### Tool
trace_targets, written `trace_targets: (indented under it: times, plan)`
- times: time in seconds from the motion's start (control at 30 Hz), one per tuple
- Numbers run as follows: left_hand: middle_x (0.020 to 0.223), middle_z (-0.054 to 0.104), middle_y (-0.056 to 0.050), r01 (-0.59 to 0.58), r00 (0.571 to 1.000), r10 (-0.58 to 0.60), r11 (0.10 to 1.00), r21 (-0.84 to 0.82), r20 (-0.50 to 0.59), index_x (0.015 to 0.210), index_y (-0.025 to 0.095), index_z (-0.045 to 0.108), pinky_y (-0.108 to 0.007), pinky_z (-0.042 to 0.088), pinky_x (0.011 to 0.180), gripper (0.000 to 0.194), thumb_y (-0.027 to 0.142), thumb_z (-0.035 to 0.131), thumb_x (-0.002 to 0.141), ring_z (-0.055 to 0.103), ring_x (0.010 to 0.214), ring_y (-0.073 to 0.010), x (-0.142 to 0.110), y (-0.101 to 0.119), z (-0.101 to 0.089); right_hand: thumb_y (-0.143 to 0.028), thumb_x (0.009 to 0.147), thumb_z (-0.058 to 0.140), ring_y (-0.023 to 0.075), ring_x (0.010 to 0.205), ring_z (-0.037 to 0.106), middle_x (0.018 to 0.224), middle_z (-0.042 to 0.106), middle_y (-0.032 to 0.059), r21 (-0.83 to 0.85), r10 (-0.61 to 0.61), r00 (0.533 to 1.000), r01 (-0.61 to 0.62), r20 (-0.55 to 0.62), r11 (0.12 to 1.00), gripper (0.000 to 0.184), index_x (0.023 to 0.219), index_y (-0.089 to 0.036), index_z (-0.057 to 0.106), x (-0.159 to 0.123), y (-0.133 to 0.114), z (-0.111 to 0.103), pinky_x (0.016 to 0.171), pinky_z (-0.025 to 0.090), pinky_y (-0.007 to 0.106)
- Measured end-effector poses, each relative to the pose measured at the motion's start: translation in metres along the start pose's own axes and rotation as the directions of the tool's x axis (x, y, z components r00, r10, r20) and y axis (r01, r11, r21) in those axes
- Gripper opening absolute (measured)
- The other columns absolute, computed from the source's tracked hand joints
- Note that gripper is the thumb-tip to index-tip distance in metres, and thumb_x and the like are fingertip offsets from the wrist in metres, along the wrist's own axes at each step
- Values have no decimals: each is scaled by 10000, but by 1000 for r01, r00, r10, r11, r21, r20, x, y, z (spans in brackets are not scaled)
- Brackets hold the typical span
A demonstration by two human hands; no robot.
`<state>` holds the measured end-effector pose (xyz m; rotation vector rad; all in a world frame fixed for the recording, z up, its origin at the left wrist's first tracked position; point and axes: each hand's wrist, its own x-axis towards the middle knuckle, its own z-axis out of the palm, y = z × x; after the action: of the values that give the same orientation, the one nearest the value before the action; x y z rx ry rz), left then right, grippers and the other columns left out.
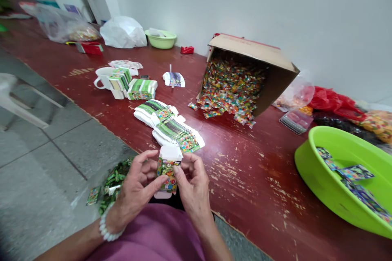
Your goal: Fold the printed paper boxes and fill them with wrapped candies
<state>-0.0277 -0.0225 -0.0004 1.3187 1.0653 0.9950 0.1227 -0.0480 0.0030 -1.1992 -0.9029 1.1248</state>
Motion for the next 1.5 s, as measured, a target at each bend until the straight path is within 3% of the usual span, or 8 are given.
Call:
trace_targets:
  times: [0.3,0.47,0.67,0.77,0.87,1.03,1.17,1.5]
  plan:
    - [984,717,-24,78,983,-53,987,-139,176,1136,204,636,-241,543,773,288,298,681,866,660,865,-158,10,2,-7,-353,878,688,149,738,612,824,686,12,-132,-141,990,136,-29,982,143,917,-218,716,-1,6,-5,682,494,257]
    - [890,689,-13,54,977,-41,997,-54,208,976,184,694,-237,511,744,181,337,624,910,609,812,-149,15,7,-11,-343,799,782,142,718,608,788,697,13,81,32,991,-43,132,996,177,738,-194,710,10,-1,-15,678,494,254]
    - [888,700,-14,7,975,-15,999,37,221,913,188,690,-239,499,750,157,334,633,904,620,809,-150,15,9,-13,-300,693,876,126,703,614,810,681,-21,256,242,944,-297,224,920,414,1064,-257,697,14,6,-17,691,496,256]
    - [954,708,-13,79,979,-58,992,-95,198,1102,220,600,-237,512,748,271,331,691,873,648,829,-146,14,7,-11,-342,780,803,129,706,586,786,664,7,122,141,965,-171,219,978,185,861,-195,726,10,6,-17,678,477,252]
    - [917,695,10,205,966,-151,944,-259,212,1297,262,445,-229,522,721,543,332,737,845,661,801,-138,13,11,-9,-339,815,762,133,690,564,736,624,1,2,-30,992,30,122,1000,164,757,-192,720,6,4,-15,650,462,250]
    - [840,667,-33,521,812,-340,789,-326,475,1240,207,554,-238,518,514,430,527,488,961,654,579,-140,10,16,-4,-339,891,672,147,651,594,808,627,20,-149,-128,985,145,114,978,132,882,-222,734,3,1,-14,593,492,268]
    - [755,639,-16,519,841,-387,777,-357,378,1252,209,585,-208,492,432,465,547,504,944,612,513,-125,9,13,1,-320,896,667,194,813,653,967,655,62,-256,-218,943,283,253,924,119,947,-243,743,3,-4,-16,692,542,310]
    - [744,636,-31,373,872,-298,918,-136,388,1323,171,591,-225,492,467,603,608,381,965,605,492,-127,11,18,0,-323,792,771,116,514,604,805,732,16,57,101,965,-118,240,991,161,783,-195,674,15,-12,-8,487,520,249]
